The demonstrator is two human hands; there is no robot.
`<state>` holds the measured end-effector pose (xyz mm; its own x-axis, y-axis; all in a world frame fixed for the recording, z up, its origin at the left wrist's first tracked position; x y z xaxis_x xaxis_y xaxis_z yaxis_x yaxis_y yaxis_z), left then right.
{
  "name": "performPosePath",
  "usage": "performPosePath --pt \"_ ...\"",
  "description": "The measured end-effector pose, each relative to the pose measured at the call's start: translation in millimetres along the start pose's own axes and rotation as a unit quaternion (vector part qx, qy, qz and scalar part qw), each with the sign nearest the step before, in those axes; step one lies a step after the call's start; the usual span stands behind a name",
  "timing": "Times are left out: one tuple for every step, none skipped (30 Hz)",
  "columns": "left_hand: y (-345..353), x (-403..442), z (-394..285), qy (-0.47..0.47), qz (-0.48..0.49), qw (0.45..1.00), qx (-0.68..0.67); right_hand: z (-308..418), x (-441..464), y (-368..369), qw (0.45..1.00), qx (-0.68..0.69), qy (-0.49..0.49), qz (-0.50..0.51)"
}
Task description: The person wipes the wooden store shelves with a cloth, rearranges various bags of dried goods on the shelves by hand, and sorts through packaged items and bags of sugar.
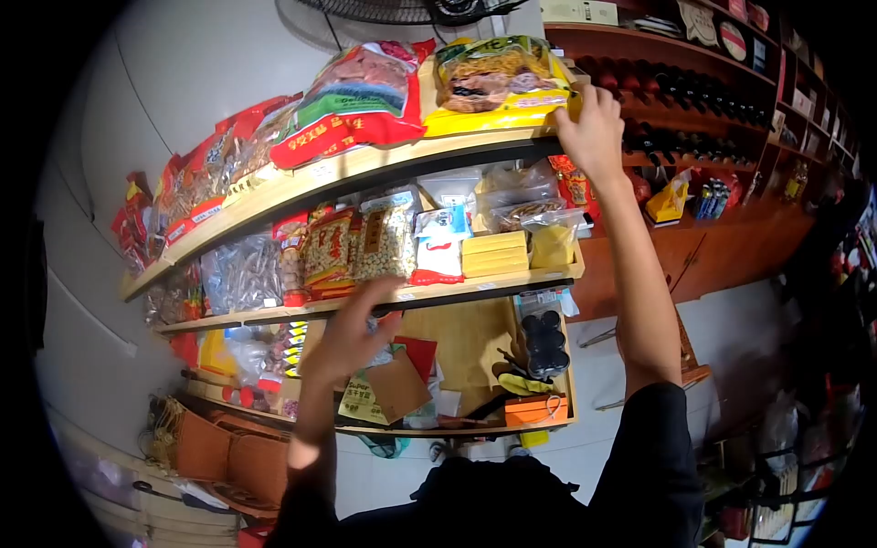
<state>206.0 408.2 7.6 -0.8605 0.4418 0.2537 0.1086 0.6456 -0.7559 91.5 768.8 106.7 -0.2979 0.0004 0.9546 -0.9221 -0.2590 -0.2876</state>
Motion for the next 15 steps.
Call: performPosePath --pt "-9.3 15.8 -27.5 0.046 -0.005 0.999 0.024 1.3 -2.6 -3.6 0.999 0.042 0.016 0.024" --pt "-17.8 28.0 -46.8 0.067 -0.046 0.996 0.048 0.6 -4.8 -6.2 0.998 0.066 0.004 0.017" --pt "-24.4 41.6 -70.2 0.088 -0.057 0.992 0.067 0.2 -7.2 -8.7 0.996 0.089 -0.009 0.01" --pt "-29.4 56.0 -89.6 0.108 -0.067 0.988 0.085 -0.6 -10.1 -12.2 0.995 0.097 0.007 0.013" --pt "-32.2 69.5 -105.0 0.152 -0.09 0.978 0.107 -1.9 -12.3 -13.9 0.995 0.1 0.011 0.011" --pt "-34.4 81.2 -120.0 0.197 -0.112 0.965 0.13 -0.6 -12.2 -13.8 0.995 0.095 -0.003 0.015" --pt "-34.6 94.7 -131.1 0.196 -0.11 0.965 0.136 1.4 -10.9 -13.9 0.996 0.089 -0.017 0.02" --pt "-35.7 112.8 -135.0 0.135 -0.102 0.976 0.139 2.2 -10.0 -14.6 0.996 0.085 -0.02 0.016" --pt "-37.8 131.0 -136.0 0.075 -0.095 0.983 0.14 2.3 -9.9 -17.1 0.996 0.086 -0.019 0.012" --pt "-35.4 151.2 -137.4 0.091 -0.077 0.984 0.131 2.9 -7.8 -17.4 0.997 0.076 -0.023 0.025" --pt "-33.0 168.0 -139.1 0.108 -0.06 0.985 0.122 3.5 -4.2 -18.4 0.997 0.064 -0.029 0.038" --pt "-32.5 175.5 -146.5 0.093 -0.04 0.987 0.122 6.3 -1.6 -24.0 0.997 0.049 -0.037 0.036" --pt "-29.3 197.3 -132.1 0.006 0.032 0.999 -0.025 4.3 1.0 -27.1 0.998 0.048 -0.04 0.029" --pt "-32.7 211.1 -133.3 0.014 0.048 0.998 -0.041 4.4 4.6 -27.1 0.997 0.046 -0.057 0.036" --pt "-34.5 220.8 -135.6 0.024 0.065 0.996 -0.056 3.3 8.0 -26.6 0.996 0.041 -0.073 0.041"
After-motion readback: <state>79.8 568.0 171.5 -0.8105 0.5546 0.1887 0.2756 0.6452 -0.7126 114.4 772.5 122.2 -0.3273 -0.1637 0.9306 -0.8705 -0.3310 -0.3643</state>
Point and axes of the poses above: each hand's wrist, its own x-axis towards the middle knuckle, its own y-axis out of the palm, z = x × y, the point moved 9 cm from there along x, towards the middle knuckle, and after that the axes turned 14 degrees about -y, right-handed, at the moved point
